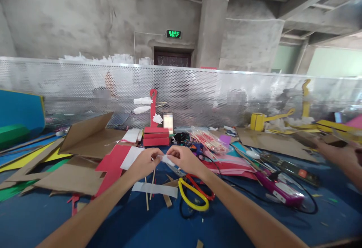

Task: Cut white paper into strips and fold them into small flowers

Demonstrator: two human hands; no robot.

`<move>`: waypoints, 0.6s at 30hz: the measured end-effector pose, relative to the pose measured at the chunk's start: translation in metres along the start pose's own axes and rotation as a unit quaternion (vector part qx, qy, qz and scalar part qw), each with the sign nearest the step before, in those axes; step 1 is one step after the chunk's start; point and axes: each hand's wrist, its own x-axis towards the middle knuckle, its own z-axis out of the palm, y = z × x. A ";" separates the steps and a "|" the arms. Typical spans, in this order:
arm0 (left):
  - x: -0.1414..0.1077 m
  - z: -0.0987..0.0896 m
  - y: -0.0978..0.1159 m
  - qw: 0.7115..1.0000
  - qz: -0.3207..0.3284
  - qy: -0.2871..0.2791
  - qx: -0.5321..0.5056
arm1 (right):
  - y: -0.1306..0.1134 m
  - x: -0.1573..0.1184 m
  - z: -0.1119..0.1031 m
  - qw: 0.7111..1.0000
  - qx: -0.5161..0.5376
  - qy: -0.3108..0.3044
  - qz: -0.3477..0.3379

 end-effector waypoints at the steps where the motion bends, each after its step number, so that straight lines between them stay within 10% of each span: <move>1: 0.000 0.001 0.000 1.000 -0.003 -0.002 0.001 | 0.001 0.000 0.000 1.000 -0.003 0.000 0.000; 18: 0.006 0.016 -0.016 0.991 -0.042 -0.017 -0.126 | -0.008 -0.003 0.000 0.985 -0.132 -0.005 -0.110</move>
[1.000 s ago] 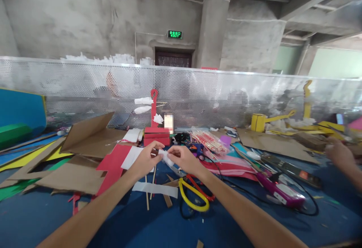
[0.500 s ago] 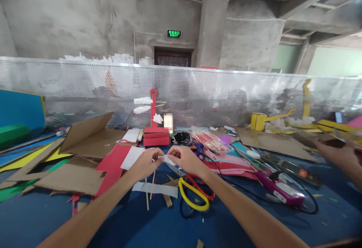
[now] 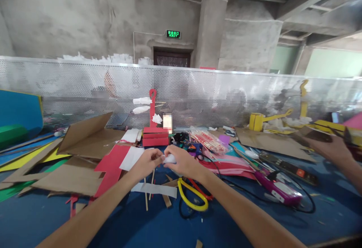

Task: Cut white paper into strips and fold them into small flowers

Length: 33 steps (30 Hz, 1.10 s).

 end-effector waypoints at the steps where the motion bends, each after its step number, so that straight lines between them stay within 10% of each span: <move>1: 0.001 0.001 -0.001 1.000 -0.007 -0.003 -0.020 | 0.002 0.000 0.001 1.000 -0.010 0.000 -0.012; 33: 0.001 -0.001 0.004 0.991 -0.041 0.014 -0.125 | 0.008 0.004 0.010 0.982 0.158 0.055 0.093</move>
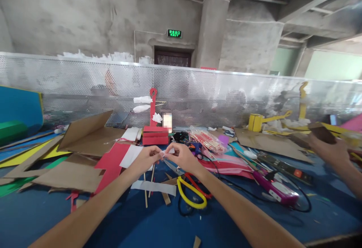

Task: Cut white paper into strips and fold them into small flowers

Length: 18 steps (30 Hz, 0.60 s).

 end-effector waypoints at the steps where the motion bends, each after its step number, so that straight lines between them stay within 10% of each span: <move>1: 0.000 0.000 0.000 1.000 0.001 0.000 0.001 | 0.000 0.000 0.000 1.000 0.006 -0.001 -0.001; 18: -0.001 0.003 0.001 1.000 -0.009 -0.012 0.006 | 0.003 0.005 -0.003 0.989 -0.140 0.002 -0.050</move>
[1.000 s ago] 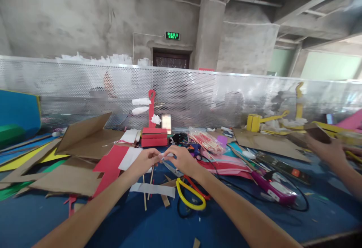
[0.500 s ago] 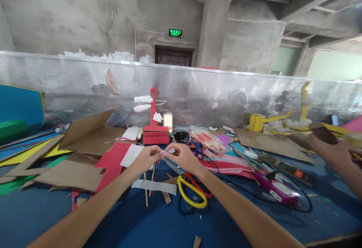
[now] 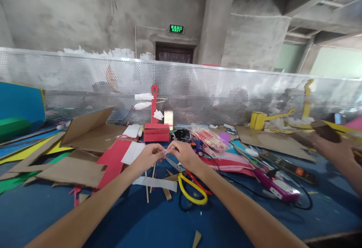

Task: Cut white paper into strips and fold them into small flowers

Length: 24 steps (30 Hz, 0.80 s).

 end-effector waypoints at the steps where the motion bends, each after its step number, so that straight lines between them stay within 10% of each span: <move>1: 0.000 0.000 0.000 1.000 0.000 -0.001 0.001 | 0.000 0.000 0.000 1.000 0.003 0.006 -0.009; 10: -0.001 -0.002 0.001 1.000 0.007 0.013 0.012 | 0.002 -0.002 0.003 0.990 0.135 0.002 0.036; 24: -0.002 -0.001 0.007 0.999 0.035 0.017 0.030 | 0.004 -0.003 0.000 0.995 0.064 -0.023 0.068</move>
